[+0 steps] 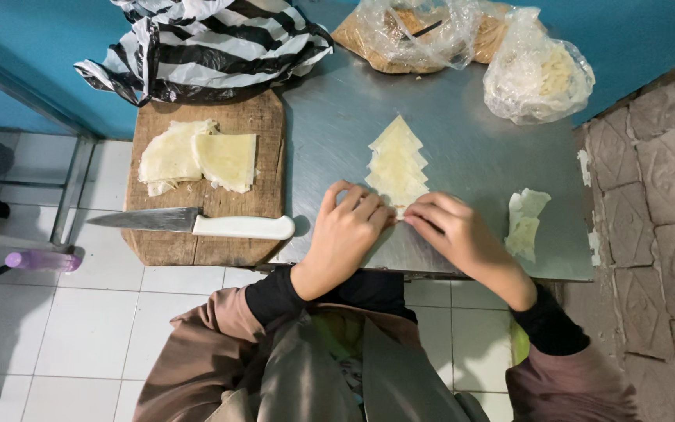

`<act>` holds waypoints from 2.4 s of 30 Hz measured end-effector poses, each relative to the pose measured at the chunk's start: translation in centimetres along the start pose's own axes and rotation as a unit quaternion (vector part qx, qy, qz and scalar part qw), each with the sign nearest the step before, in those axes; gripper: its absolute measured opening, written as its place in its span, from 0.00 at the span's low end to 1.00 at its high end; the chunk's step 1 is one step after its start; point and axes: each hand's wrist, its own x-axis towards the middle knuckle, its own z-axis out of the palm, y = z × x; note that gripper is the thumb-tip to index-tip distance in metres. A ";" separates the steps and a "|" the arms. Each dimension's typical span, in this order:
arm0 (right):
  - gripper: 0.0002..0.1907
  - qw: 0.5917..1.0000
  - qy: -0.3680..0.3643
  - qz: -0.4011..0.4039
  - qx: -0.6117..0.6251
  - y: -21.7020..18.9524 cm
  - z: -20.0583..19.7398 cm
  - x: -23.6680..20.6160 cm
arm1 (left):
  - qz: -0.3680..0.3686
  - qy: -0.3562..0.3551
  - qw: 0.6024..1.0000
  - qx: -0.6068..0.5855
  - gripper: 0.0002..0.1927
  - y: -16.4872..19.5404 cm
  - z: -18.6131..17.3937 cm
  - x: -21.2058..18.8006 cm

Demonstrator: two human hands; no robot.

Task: The person layers pre-cut pastry sheets on a metal table, stacking them into a zigzag tree shape and pressing them flat by hand. They then spoon brown filling from a plastic bag onto the layered pastry and press the filling in with their fingers.

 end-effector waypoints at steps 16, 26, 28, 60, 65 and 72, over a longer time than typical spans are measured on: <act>0.09 0.988 -0.049 0.124 0.071 1.4 -0.8 1.7 | -0.146 -0.067 0.981 -0.112 0.10 -0.4 0.9 1.9; 0.10 0.996 0.045 -0.010 -0.080 -1.3 -0.1 -0.4 | -0.051 0.015 0.998 -0.024 0.07 0.6 0.0 0.3; 0.12 0.995 0.046 -0.017 -0.086 -1.4 0.0 -0.5 | -0.044 0.015 0.998 -0.033 0.08 0.6 -0.2 0.0; 0.10 0.962 -0.269 0.044 0.013 4.0 -3.1 7.9 | -0.148 -0.078 0.984 -0.065 0.12 -1.9 1.6 3.3; 0.10 0.971 -0.231 0.048 0.036 3.7 -2.8 6.9 | -0.099 -0.046 0.993 -0.038 0.04 -1.6 1.4 2.9; 0.08 0.995 -0.092 -0.034 0.032 1.3 -2.2 4.1 | -0.060 -0.001 0.998 -0.034 0.09 -0.9 0.4 1.5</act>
